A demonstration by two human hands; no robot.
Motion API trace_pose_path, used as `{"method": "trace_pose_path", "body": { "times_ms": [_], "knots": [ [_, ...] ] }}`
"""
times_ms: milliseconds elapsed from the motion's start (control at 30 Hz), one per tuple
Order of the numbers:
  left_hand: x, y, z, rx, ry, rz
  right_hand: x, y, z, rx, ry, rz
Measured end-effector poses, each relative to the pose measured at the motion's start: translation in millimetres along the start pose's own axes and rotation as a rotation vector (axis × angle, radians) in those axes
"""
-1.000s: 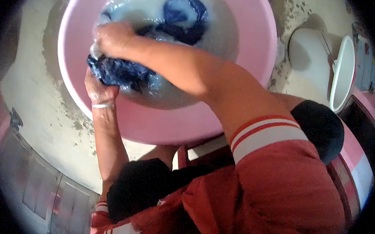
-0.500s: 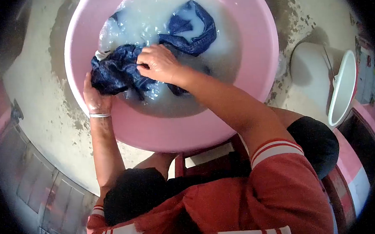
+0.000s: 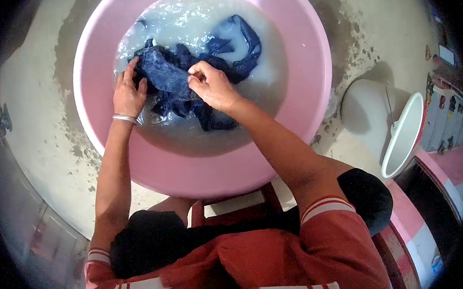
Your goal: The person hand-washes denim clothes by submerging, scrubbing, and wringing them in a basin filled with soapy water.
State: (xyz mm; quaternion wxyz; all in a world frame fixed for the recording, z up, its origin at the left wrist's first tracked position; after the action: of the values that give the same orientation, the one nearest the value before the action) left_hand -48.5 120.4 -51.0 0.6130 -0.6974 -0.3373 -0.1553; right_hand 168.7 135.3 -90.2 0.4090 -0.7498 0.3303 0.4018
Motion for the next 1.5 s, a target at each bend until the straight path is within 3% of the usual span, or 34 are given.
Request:
{"method": "trace_pose_path", "body": {
  "times_ms": [133,200,333,400,500,567,700,767,833,867,933,1000,1067,1133,1233,1267,1333,1367,1400,1500],
  "knots": [
    [-14.6,29.5,13.2,-0.242,-0.134,0.047,6.8,0.4,1.5,-0.040,0.001,-0.039],
    [12.2,12.5,16.9,-0.085,0.139,0.238,2.3,-1.1,0.4,-0.056,-0.012,-0.133],
    [56.7,-27.9,-5.0,-0.012,0.354,0.355,-22.1,-13.8,2.3,0.069,-0.144,-0.246],
    [96.2,-59.2,-22.2,0.014,0.437,0.342,-52.5,-26.4,-6.6,0.242,-0.432,-0.195],
    [109.5,-93.8,-30.9,0.080,0.358,0.314,-55.9,-24.2,0.6,0.226,-0.381,-0.102],
    [87.9,-91.8,-22.1,-0.029,0.242,-0.085,-53.2,-13.2,6.7,0.066,-0.222,-0.054],
    [26.0,-18.8,-12.6,-0.122,0.073,0.105,-51.9,0.4,7.4,-0.024,-0.258,-0.075],
    [-4.3,-11.3,-4.7,0.010,0.002,-0.059,-33.4,7.1,9.4,-0.109,-0.167,-0.078],
    [-36.3,6.2,4.3,-0.027,-0.089,-0.217,-14.3,10.4,11.5,-0.195,-0.026,-0.137],
    [-52.0,18.2,3.5,-0.071,-0.167,-0.368,-10.5,12.1,14.2,-0.204,-0.025,-0.147],
    [-54.4,22.9,3.1,-0.094,-0.194,-0.376,-18.3,-2.0,22.4,-0.002,-0.224,-0.168],
    [-70.1,32.2,2.3,-0.054,-0.230,-0.519,-7.4,-3.1,24.3,0.006,-0.186,-0.173],
    [-45.0,14.1,-0.1,-0.051,-0.270,-0.550,-12.3,-5.3,24.2,0.025,-0.176,-0.471],
    [-16.7,-7.5,-6.6,-0.046,-0.324,-0.923,-11.2,1.1,24.8,-0.038,-0.138,-0.609],
    [32.6,-62.8,-18.4,-0.031,-0.189,-0.952,-25.2,17.4,32.4,-0.111,-0.264,-0.846],
    [42.0,-77.7,-23.9,-0.006,-0.137,-0.869,-30.0,16.1,35.3,-0.105,-0.265,-0.838],
    [45.5,-91.0,-28.2,0.009,-0.081,-0.770,-68.2,4.2,30.5,0.100,-0.525,-0.679],
    [29.2,-92.8,-30.7,0.030,-0.138,-0.709,-61.8,-14.6,40.7,0.167,-0.389,-0.352],
    [12.9,-91.9,-34.5,0.055,-0.198,-0.650,-59.1,-29.0,46.9,0.293,-0.403,-0.146],
    [27.4,-67.9,-35.4,-0.036,-0.012,-0.177,-48.6,-17.2,56.7,0.049,0.038,0.215]
  ]
}}
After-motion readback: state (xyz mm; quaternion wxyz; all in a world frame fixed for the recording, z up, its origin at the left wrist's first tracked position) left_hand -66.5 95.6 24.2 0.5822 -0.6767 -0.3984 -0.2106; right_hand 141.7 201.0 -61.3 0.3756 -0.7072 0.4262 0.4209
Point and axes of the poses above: each hand's wrist, its own z-axis towards the middle knuckle, its own y-axis out of the palm, x = y × z, the point moved 10 cm from there along z, towards the middle knuckle, and after that the axes turned 12 degrees about -z, right-handed, at the moved point
